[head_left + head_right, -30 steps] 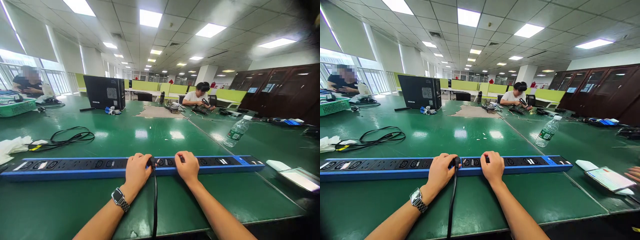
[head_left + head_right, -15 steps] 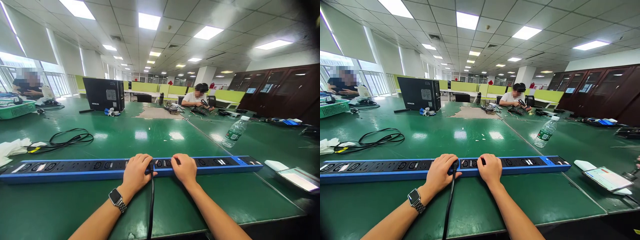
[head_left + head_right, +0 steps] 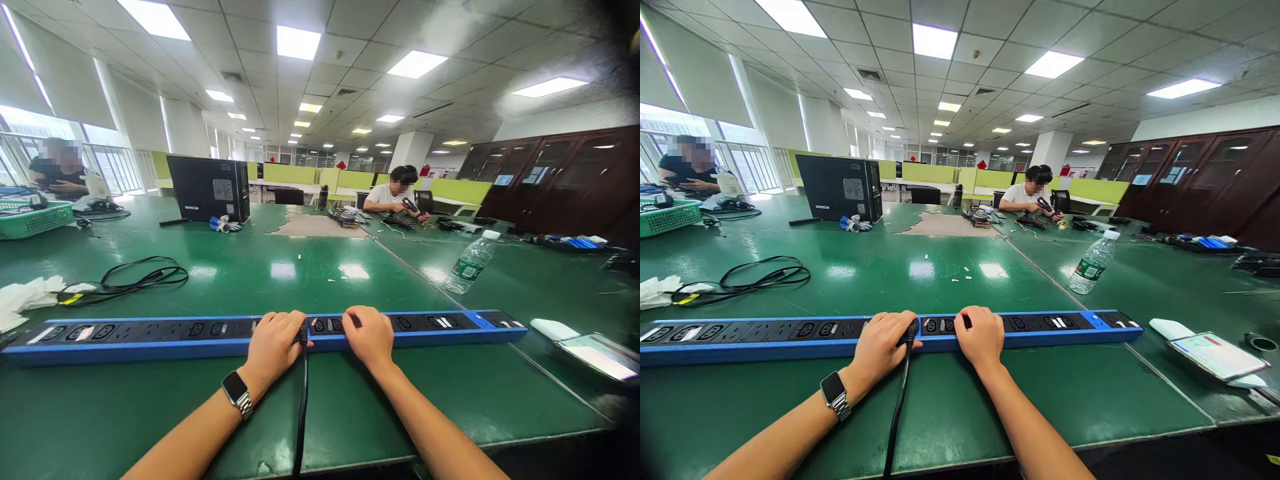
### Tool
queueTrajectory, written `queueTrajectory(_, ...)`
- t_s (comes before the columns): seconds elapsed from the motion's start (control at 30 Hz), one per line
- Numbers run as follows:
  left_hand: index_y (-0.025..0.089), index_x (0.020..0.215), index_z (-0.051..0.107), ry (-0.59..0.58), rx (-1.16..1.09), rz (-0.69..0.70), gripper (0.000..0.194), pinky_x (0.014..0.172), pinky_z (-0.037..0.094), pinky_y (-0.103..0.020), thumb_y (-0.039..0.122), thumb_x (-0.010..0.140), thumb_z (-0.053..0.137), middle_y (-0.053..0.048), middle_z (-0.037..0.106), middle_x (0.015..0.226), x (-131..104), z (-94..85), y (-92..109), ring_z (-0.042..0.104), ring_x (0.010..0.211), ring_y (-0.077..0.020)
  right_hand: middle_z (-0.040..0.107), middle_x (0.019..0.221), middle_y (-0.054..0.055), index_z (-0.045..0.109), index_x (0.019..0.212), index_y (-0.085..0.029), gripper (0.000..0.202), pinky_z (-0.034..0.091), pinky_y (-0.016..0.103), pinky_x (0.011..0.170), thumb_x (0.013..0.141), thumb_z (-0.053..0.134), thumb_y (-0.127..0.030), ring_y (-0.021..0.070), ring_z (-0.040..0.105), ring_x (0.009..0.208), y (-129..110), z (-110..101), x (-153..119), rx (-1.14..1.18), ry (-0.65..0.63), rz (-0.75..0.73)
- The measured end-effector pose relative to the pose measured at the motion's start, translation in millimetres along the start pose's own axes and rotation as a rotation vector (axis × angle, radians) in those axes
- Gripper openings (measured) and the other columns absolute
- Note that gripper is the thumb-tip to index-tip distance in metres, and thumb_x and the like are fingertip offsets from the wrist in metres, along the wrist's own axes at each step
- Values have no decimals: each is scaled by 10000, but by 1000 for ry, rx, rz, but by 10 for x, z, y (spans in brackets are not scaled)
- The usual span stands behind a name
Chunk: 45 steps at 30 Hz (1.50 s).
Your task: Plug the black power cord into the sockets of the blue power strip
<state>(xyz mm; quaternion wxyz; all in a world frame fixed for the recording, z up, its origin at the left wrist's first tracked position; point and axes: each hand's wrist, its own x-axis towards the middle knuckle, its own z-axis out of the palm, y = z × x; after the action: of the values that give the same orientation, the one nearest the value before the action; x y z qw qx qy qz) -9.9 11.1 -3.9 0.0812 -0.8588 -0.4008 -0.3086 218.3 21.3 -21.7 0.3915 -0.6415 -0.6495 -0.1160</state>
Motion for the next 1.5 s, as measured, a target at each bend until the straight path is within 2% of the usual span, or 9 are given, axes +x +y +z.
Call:
queueTrajectory(0.27,228,1214,573,9,-23,-31,366,903,463,-378,406,897,612,-70,698,1152,-21,34,-11,629,1053,-233,720,792,15,666,727,-216,208,324,317,769,851,512,-279,184,603,799,-10,-5,-1,-12,27,-4)
queueTrajectory(0.4,182,1247,585,42,37,-120,398,954,462,-410,418,927,555,-104,700,1161,2,72,10,616,1108,-258,717,797,11,665,736,-217,192,324,319,781,850,523,-277,187,603,808,-5,-2,-4,-7,13,4)
queueTrajectory(0.5,171,1240,601,17,36,-175,397,970,464,-421,398,916,576,-107,700,1180,19,71,16,612,1129,-265,718,798,15,664,737,-216,196,322,317,773,854,520,-276,188,602,807,-5,-2,-6,-7,7,5)
queueTrajectory(0.73,225,1178,637,-11,-61,-209,285,912,492,-376,278,903,581,-46,725,1094,7,33,3,644,1028,-224,723,798,11,669,737,-216,200,318,314,766,853,520,-282,192,604,810,-9,-12,1,-11,0,13)
queueTrajectory(0.97,230,1143,652,21,-100,-216,259,855,499,-365,295,899,595,-41,728,1032,4,51,7,654,969,-229,723,804,7,674,736,-212,195,316,312,769,847,526,-274,189,602,820,-17,-17,3,-1,-14,27)
queueTrajectory(1.03,235,1144,648,43,-132,-236,263,832,504,-356,322,903,593,-40,729,1018,10,57,-4,661,950,-228,723,811,4,679,743,-213,194,315,311,770,847,527,-276,190,603,831,-25,-24,5,1,-31,42)
queueTrajectory(1.2,234,1178,614,191,-282,-379,303,801,526,-309,386,922,561,-43,722,1037,2,71,-51,677,925,-197,720,814,10,679,750,-207,202,316,311,784,853,520,-275,189,604,845,-48,-49,11,-1,-52,57)
queueTrajectory(1.37,240,1177,614,179,-241,-324,299,828,527,-323,390,928,542,-52,721,1050,-17,73,-57,679,936,-204,721,823,18,676,754,-205,214,314,309,777,861,505,-277,186,598,841,-63,-64,11,-12,-60,65)
queueTrajectory(1.5,236,1174,625,93,-143,-258,290,840,506,-344,371,923,567,-59,722,1044,0,62,-37,664,959,-220,722,830,19,678,761,-205,221,314,309,784,865,500,-283,182,595,848,-65,-67,13,-21,-74,63)
